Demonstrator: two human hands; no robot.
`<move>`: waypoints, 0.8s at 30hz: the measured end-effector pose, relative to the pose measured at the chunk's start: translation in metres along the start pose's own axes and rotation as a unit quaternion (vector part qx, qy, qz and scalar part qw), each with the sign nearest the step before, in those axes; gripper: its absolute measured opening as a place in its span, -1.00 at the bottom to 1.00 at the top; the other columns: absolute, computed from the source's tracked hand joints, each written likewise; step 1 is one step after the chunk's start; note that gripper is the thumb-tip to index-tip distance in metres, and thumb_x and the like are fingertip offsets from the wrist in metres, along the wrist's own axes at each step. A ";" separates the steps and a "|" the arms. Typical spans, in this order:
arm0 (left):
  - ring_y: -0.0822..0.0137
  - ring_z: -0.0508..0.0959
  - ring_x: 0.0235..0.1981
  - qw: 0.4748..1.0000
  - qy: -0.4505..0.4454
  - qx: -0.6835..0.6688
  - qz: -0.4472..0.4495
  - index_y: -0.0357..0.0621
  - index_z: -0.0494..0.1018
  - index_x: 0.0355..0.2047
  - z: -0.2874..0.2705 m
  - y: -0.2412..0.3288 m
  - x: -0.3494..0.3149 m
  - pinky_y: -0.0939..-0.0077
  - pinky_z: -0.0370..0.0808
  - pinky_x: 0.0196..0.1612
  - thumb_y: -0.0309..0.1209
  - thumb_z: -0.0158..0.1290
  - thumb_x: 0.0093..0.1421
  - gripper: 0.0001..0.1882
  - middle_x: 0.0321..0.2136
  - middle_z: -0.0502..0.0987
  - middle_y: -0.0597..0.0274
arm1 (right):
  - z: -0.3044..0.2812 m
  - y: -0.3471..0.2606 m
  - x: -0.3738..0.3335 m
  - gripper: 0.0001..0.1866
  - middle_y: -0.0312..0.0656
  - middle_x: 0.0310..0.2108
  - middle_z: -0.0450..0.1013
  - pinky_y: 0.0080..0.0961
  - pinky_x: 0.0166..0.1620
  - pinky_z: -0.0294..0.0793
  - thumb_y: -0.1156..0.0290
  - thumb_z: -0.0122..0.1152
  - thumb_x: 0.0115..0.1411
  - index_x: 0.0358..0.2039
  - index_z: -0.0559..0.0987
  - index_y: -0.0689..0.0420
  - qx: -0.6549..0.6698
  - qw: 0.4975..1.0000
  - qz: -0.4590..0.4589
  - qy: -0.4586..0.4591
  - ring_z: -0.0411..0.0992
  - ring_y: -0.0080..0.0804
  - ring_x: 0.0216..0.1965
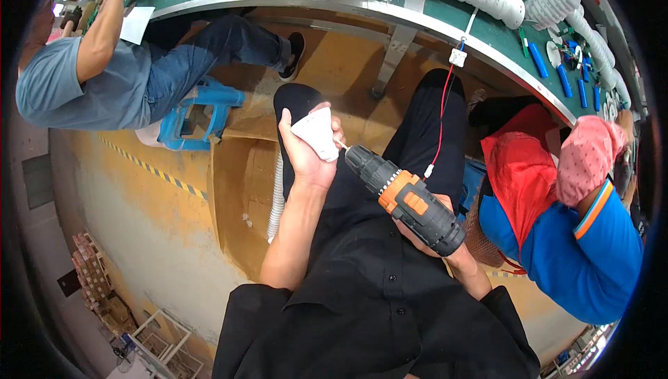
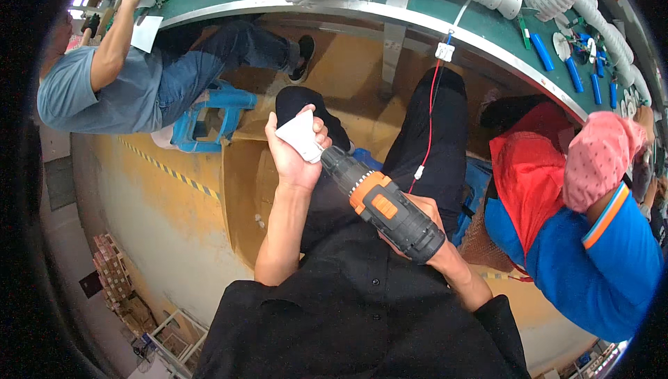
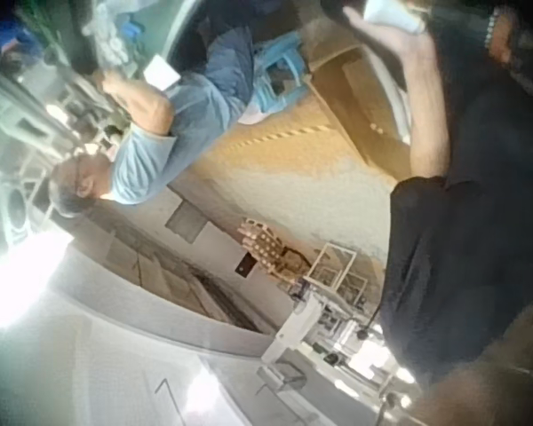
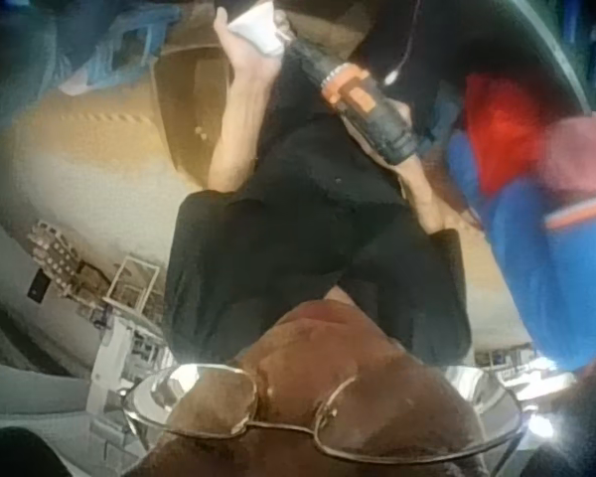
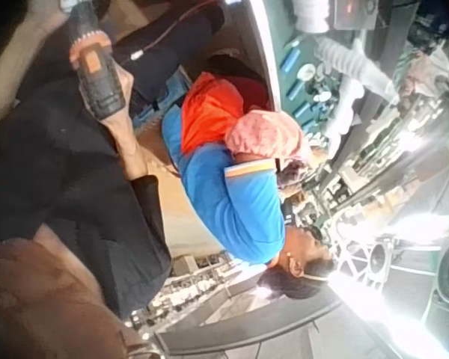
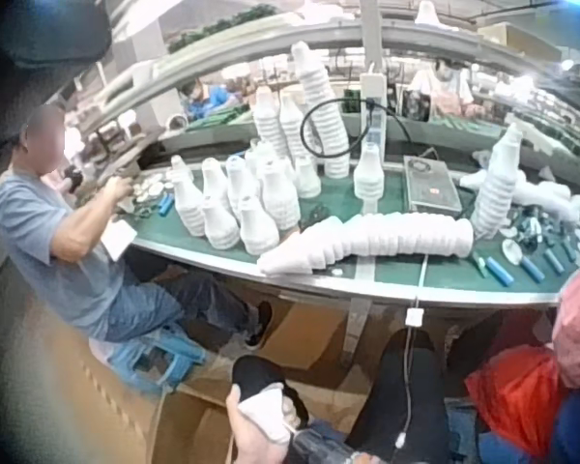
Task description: The person takes light bulb housings from a box and the workbench and drills into each housing using a power drill.
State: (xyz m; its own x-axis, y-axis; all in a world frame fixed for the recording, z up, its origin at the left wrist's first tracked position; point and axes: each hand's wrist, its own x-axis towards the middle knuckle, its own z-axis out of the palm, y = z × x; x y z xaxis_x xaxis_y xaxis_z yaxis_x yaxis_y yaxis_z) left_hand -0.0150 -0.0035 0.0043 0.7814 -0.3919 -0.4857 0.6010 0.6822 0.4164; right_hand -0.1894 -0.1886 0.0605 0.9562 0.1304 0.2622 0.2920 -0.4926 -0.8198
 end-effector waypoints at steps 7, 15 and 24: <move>0.27 0.42 -0.55 0.994 0.031 0.058 0.092 -0.27 0.46 -0.07 0.010 -0.001 -0.007 0.43 0.33 -0.53 0.26 -0.36 0.36 -0.23 -0.47 0.48 0.13 | 0.005 -0.002 -0.004 -0.74 -0.07 -0.44 0.48 -0.36 -0.33 0.54 0.56 0.36 -0.15 -0.39 0.52 0.29 0.070 0.996 0.049 0.015 0.54 -0.12 -0.44; 0.36 0.46 -0.60 0.979 0.061 0.132 0.143 -0.26 0.48 -0.07 0.014 -0.005 -0.010 0.50 0.36 -0.59 0.29 -0.31 0.35 -0.21 -0.49 0.51 0.19 | 0.008 -0.002 -0.001 -0.73 -0.05 -0.43 0.44 -0.35 -0.36 0.50 0.54 0.32 -0.16 -0.41 0.49 0.33 0.071 0.996 0.056 -0.008 0.50 -0.11 -0.46; 0.40 0.47 -0.60 0.968 0.057 0.170 0.174 -0.26 0.46 -0.04 0.009 -0.010 -0.006 0.52 0.39 -0.60 0.29 -0.33 0.36 -0.21 -0.49 0.51 0.20 | 0.012 0.002 -0.003 -0.68 -0.03 -0.42 0.45 -0.33 -0.35 0.52 0.48 0.33 -0.22 -0.41 0.50 0.33 0.063 0.998 0.025 0.004 0.52 -0.09 -0.44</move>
State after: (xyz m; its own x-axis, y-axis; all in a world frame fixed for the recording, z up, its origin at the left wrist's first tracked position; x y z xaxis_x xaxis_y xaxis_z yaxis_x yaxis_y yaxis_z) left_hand -0.0236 -0.0132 0.0096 0.9347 -0.0910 -0.3435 0.3399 0.5106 0.7897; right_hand -0.1915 -0.1796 0.0516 0.9696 0.1016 0.2226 0.2446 -0.3853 -0.8898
